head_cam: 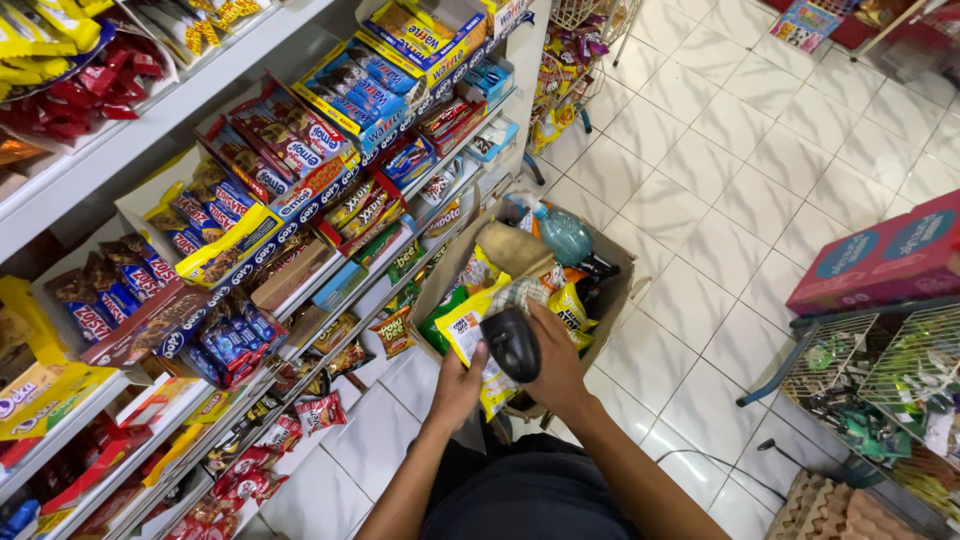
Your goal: The person scans barcodes on various snack bags using a handheld scanner, moving between a cardboard box on the floor and items on the store shelves.
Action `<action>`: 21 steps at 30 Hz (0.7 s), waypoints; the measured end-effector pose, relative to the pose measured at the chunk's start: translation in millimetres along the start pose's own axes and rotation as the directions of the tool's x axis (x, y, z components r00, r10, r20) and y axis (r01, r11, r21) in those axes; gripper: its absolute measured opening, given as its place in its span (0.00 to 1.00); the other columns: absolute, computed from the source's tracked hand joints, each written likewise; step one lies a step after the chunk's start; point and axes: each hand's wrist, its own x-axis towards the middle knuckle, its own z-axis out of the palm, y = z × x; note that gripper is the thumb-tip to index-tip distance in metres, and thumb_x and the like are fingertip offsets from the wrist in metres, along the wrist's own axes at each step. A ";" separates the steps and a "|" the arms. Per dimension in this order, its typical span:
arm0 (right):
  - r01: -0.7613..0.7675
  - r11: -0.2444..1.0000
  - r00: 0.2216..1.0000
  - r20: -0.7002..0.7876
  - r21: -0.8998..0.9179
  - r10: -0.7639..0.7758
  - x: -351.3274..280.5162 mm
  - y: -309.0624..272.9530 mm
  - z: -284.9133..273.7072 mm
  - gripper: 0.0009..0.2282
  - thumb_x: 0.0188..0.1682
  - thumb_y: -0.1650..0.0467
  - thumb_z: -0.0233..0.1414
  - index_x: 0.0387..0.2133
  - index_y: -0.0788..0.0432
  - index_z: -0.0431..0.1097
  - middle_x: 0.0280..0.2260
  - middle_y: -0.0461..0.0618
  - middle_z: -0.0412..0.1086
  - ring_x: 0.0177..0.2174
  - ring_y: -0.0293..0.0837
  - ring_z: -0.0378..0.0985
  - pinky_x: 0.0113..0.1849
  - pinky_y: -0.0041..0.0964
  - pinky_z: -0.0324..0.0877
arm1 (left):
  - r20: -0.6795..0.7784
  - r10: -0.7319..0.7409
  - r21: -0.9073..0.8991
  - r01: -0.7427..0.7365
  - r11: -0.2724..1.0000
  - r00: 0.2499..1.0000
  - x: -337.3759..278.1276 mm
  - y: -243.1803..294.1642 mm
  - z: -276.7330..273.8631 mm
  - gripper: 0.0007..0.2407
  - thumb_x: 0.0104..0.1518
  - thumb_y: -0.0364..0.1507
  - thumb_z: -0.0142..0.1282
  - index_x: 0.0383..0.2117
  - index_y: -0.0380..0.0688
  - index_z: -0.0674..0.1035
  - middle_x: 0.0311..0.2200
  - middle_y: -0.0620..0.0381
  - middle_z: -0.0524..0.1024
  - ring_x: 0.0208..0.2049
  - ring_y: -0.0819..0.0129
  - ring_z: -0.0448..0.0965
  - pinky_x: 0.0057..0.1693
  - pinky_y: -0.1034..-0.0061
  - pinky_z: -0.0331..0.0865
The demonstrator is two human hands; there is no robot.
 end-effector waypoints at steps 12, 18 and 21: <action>0.011 0.999 0.999 0.037 0.044 -0.013 -0.4 11.2 -6.7 0.32 0.26 0.69 0.67 0.48 0.70 0.68 0.55 0.66 0.65 0.52 0.65 0.69 0.53 0.51 0.65 | -0.020 0.024 0.110 -0.022 0.994 1.000 2.6 26.0 -2.4 0.16 0.68 0.35 0.47 0.55 0.36 0.75 0.49 0.52 0.81 0.50 0.69 0.77 0.58 0.72 0.70; 0.144 0.989 0.989 0.019 -0.029 -0.144 17.0 -0.8 -1.4 0.26 0.32 0.72 0.64 0.47 0.67 0.70 0.55 0.62 0.69 0.51 0.63 0.72 0.53 0.49 0.68 | 0.138 0.273 0.251 -0.300 0.920 0.952 10.1 21.6 0.8 0.15 0.66 0.30 0.46 0.55 0.34 0.73 0.51 0.50 0.78 0.54 0.67 0.75 0.60 0.71 0.66; 0.283 0.958 0.959 -0.001 0.046 -0.283 17.7 -4.3 -4.2 0.26 0.30 0.72 0.65 0.45 0.68 0.69 0.54 0.64 0.68 0.51 0.65 0.71 0.54 0.53 0.66 | 0.091 0.310 0.266 -0.323 0.908 0.946 12.4 33.2 -19.0 0.14 0.69 0.29 0.46 0.54 0.33 0.75 0.50 0.48 0.79 0.54 0.64 0.75 0.59 0.68 0.66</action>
